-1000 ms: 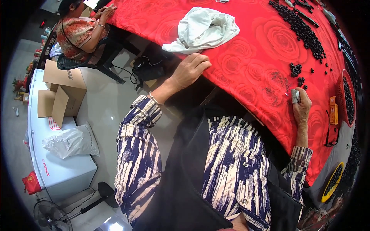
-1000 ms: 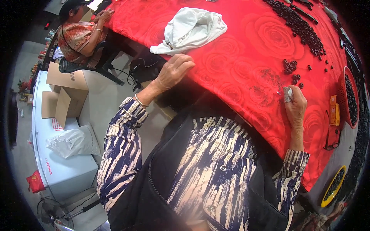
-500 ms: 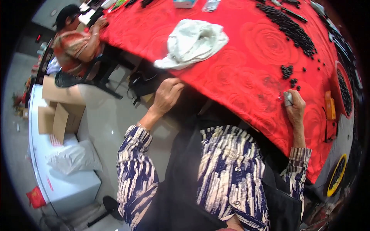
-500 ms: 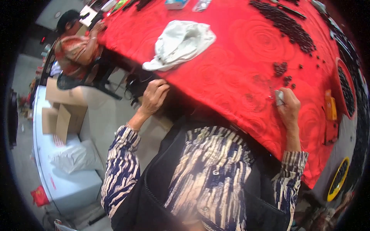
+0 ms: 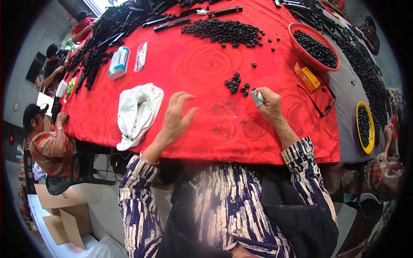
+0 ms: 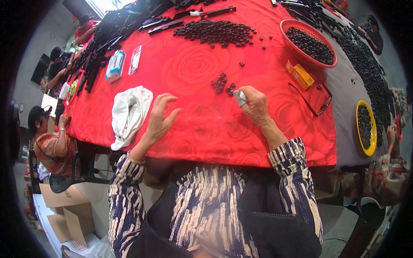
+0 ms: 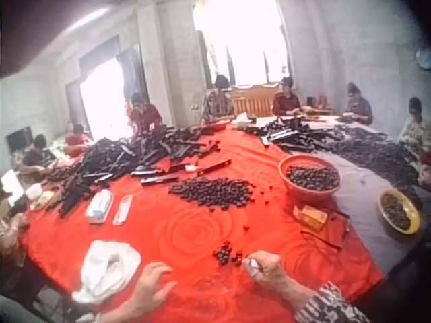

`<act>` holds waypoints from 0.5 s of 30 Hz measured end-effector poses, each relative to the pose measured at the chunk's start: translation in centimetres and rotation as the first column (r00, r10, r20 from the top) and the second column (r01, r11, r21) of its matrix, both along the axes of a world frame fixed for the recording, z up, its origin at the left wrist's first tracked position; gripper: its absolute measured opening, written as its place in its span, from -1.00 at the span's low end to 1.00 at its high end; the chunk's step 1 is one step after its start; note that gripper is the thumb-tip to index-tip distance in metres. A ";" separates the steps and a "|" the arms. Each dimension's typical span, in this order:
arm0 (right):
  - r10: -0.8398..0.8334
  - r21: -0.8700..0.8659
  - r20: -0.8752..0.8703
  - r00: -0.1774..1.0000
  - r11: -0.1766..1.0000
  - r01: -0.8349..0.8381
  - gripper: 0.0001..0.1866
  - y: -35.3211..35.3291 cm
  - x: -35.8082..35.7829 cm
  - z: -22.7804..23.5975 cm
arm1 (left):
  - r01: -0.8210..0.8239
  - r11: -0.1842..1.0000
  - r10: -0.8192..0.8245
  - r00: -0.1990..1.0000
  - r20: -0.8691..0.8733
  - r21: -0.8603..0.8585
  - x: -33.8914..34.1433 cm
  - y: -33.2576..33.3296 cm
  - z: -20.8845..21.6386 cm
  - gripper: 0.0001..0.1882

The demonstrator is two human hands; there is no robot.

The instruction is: The person trims small plastic cord locks one by one using a razor blade and sets them into piles on the table.

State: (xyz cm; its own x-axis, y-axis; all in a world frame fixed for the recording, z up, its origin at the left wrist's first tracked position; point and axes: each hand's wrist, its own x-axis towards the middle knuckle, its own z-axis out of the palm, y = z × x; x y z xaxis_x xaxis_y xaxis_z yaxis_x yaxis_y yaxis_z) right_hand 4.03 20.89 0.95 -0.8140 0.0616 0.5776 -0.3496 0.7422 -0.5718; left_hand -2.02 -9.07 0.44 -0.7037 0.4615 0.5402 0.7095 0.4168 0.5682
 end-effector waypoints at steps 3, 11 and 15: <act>0.016 -0.025 0.002 1.000 1.000 -0.016 -0.88 -0.1 -0.3 0.4 | 0.110 0.991 -0.117 0.988 0.097 0.079 -3.4 3.7 -1.0 -0.68; 0.000 -0.018 0.040 0.999 1.000 0.000 -0.88 0.0 -0.5 0.1 | 0.169 0.983 -0.179 0.968 0.175 0.070 -6.7 10.5 -1.2 -0.64; 0.052 -0.013 0.016 0.999 0.999 -0.052 -0.89 -0.1 -0.4 -0.1 | 0.115 0.993 -0.110 0.989 0.102 -0.040 -5.3 12.5 -0.3 -0.60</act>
